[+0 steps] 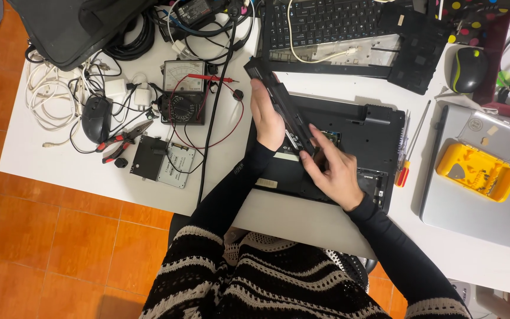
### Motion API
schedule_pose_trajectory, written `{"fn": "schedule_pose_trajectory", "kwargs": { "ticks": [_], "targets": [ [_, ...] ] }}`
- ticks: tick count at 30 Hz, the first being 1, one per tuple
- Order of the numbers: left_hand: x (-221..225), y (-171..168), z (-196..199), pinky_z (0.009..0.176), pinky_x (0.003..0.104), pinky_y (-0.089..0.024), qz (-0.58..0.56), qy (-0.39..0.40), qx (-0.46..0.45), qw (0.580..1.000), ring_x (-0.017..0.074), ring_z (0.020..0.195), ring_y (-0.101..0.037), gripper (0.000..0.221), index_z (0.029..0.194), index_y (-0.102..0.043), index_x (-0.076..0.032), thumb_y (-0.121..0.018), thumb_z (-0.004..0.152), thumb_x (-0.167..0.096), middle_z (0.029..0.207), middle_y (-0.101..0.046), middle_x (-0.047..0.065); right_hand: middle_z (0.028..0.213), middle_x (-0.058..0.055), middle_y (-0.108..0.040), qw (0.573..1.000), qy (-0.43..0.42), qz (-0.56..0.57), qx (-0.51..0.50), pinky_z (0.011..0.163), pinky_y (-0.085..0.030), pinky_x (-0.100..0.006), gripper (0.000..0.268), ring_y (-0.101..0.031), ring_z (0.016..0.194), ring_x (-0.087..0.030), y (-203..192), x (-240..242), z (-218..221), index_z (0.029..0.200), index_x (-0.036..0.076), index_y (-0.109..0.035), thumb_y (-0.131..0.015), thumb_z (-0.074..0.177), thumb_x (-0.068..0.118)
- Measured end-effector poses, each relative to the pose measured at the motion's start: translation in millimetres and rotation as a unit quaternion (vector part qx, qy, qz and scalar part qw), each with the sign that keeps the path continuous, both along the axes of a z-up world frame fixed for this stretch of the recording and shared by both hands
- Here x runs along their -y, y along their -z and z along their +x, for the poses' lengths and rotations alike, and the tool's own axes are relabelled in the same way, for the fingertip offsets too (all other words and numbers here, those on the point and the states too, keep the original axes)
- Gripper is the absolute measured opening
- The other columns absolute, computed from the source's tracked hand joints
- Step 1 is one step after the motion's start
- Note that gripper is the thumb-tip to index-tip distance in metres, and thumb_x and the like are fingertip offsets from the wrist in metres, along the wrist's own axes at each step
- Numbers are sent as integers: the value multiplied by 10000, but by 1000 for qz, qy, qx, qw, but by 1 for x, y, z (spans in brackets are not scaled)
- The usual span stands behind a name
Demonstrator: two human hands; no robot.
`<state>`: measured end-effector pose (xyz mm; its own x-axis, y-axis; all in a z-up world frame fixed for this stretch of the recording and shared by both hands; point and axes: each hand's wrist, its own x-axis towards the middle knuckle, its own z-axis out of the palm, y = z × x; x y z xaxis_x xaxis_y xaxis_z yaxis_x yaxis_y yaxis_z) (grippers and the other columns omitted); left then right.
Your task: The person uses a hairdryer to heat a laptop battery and checks it with multimeter probes on a repair bench.
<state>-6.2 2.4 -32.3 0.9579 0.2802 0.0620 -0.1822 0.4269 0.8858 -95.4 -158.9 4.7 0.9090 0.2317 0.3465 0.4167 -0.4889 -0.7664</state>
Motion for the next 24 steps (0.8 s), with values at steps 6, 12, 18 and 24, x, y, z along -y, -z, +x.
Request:
{"fn": "schedule_pose_trajectory", "kwargs": {
  "ticks": [6, 12, 18, 24],
  "targets": [
    [4, -1, -10, 720, 256, -441, 73, -32, 51, 996, 122, 785, -540, 703, 1033, -541, -10, -252, 1102, -648, 893, -562, 32, 1071, -96, -765, 998, 20, -18, 56, 592, -525, -264, 408, -657, 633, -124, 2, 1, 1, 1330, 29, -649, -781, 957, 127],
    [4, -5, -11, 684, 263, -426, -4, -2, 66, 998, 133, 751, -512, 705, 1037, -501, 4, -291, 1110, -665, 875, -509, 49, 1093, -108, -765, 998, 14, -19, 65, 602, -524, -268, 382, -644, 633, -128, -1, -1, 1, 1300, 19, -651, -777, 951, 109],
    [4, -6, -10, 680, 269, -444, -16, -7, 59, 998, 140, 753, -524, 709, 1058, -496, 6, -305, 1070, -677, 886, -523, 56, 973, -85, -756, 999, 13, -15, 46, 583, -511, -274, 378, -634, 599, -124, -1, -1, 1, 1297, 18, -665, -782, 947, 103],
    [5, 0, -10, 675, 265, -450, 8, -18, 74, 997, 146, 729, -540, 712, 1010, -509, 0, -276, 1087, -669, 848, -535, 55, 1093, -81, -715, 998, 27, -38, 48, 617, -505, -278, 405, -636, 715, -145, -4, -1, -2, 1332, 34, -676, -793, 950, 100]
  ]
}}
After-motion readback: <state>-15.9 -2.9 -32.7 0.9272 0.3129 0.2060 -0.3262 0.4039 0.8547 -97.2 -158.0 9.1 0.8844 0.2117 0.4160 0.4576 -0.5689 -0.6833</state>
